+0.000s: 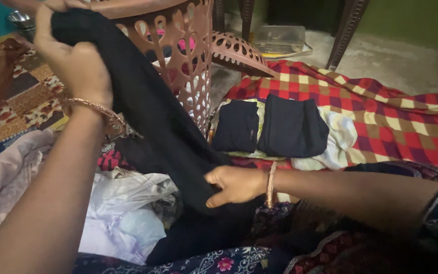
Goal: The person folds several pieces of clothing one by one, including dark pants, a white shirt, and patterned garments, placing each folded item into a neat stack on a checkered mat.
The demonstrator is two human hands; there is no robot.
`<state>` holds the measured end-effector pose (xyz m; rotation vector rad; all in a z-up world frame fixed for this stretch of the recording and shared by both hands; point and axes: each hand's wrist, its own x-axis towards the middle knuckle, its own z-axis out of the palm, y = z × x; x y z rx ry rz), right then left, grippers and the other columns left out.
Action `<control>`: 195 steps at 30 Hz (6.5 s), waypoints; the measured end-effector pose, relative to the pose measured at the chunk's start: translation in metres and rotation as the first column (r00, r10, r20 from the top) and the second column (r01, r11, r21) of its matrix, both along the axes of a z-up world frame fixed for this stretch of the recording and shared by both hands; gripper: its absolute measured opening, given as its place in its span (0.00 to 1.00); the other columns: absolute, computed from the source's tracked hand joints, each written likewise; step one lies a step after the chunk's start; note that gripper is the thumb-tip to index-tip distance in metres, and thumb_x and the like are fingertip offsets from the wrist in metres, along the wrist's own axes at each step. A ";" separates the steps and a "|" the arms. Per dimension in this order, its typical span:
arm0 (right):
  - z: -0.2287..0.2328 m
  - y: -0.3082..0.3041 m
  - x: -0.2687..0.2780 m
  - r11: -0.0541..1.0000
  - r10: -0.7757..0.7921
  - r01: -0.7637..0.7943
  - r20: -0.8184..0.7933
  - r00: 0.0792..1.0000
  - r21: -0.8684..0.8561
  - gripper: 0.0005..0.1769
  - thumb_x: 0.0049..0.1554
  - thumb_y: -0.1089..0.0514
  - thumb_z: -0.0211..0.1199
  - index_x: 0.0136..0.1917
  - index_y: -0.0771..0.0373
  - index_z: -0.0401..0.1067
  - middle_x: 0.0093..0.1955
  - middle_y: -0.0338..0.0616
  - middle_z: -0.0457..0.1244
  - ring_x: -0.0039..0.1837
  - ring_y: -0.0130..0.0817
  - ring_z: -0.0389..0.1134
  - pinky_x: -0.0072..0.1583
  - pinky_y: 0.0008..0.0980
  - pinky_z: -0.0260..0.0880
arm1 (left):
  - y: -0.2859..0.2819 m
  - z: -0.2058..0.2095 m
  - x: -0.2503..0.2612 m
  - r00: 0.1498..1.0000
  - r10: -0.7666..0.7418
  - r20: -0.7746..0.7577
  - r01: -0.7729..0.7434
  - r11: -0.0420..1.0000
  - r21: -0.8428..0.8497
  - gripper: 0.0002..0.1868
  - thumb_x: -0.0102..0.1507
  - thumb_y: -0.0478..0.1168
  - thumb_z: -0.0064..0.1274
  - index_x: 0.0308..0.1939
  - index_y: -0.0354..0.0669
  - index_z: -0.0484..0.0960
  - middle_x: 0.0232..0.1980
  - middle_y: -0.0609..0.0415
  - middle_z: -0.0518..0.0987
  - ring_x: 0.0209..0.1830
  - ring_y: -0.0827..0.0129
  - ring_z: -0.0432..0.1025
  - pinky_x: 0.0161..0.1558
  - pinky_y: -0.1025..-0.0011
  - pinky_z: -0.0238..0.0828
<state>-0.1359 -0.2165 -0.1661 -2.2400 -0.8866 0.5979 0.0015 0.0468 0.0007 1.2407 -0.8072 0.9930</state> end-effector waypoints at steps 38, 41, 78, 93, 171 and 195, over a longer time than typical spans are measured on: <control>0.155 -0.023 0.075 0.797 -0.486 -0.003 0.644 0.591 0.604 0.12 0.57 0.70 0.63 0.55 0.65 0.76 0.52 0.43 0.65 0.55 0.29 0.68 0.56 0.29 0.67 | -0.083 -0.002 -0.053 0.875 0.421 -0.239 0.026 0.451 0.892 0.31 0.50 0.54 0.66 0.48 0.33 0.83 0.37 0.41 0.83 0.39 0.55 0.80 0.44 0.60 0.76; 0.155 -0.027 0.072 0.644 -0.477 0.063 0.335 0.812 0.763 0.19 0.52 0.69 0.62 0.57 0.63 0.67 0.50 0.36 0.63 0.54 0.22 0.68 0.55 0.26 0.68 | -0.081 0.008 -0.053 0.830 0.521 -0.202 -0.139 0.542 0.829 0.23 0.53 0.51 0.62 0.45 0.40 0.88 0.29 0.44 0.82 0.31 0.57 0.80 0.41 0.61 0.77; -0.018 -0.040 0.088 0.550 -0.802 0.674 0.088 0.591 0.493 0.28 0.48 0.74 0.60 0.61 0.62 0.59 0.53 0.54 0.64 0.57 0.48 0.70 0.53 0.42 0.73 | -0.005 0.021 -0.003 0.877 0.449 -0.168 -0.443 0.893 0.077 0.17 0.57 0.43 0.64 0.28 0.34 0.76 0.26 0.47 0.75 0.25 0.56 0.71 0.34 0.59 0.68; 0.019 -0.007 0.040 0.776 -0.620 0.599 0.063 0.782 0.200 0.16 0.55 0.53 0.66 0.48 0.68 0.69 0.34 0.47 0.69 0.31 0.33 0.73 0.34 0.33 0.74 | 0.013 0.019 0.001 0.855 0.508 -0.102 -0.491 0.857 0.154 0.10 0.55 0.38 0.62 0.30 0.36 0.78 0.27 0.48 0.77 0.27 0.56 0.73 0.35 0.61 0.71; -0.228 -0.280 0.217 -0.352 -0.737 0.624 -0.617 0.275 0.698 0.19 0.56 0.65 0.67 0.61 0.68 0.71 0.55 0.47 0.69 0.56 0.42 0.72 0.60 0.43 0.76 | -0.178 -0.374 -0.015 -0.010 0.356 -0.934 0.415 0.852 0.320 0.30 0.61 0.55 0.54 0.63 0.45 0.78 0.60 0.49 0.84 0.55 0.62 0.81 0.52 0.65 0.79; -0.315 -0.166 0.147 0.735 -0.641 0.675 -0.258 0.723 0.065 0.44 0.53 0.45 0.72 0.73 0.67 0.59 0.71 0.60 0.60 0.74 0.54 0.62 0.73 0.45 0.63 | -0.082 -0.462 -0.024 -0.344 -0.050 -0.938 -0.401 0.911 0.099 0.25 0.61 0.31 0.43 0.64 0.34 0.70 0.57 0.40 0.77 0.62 0.48 0.71 0.67 0.52 0.60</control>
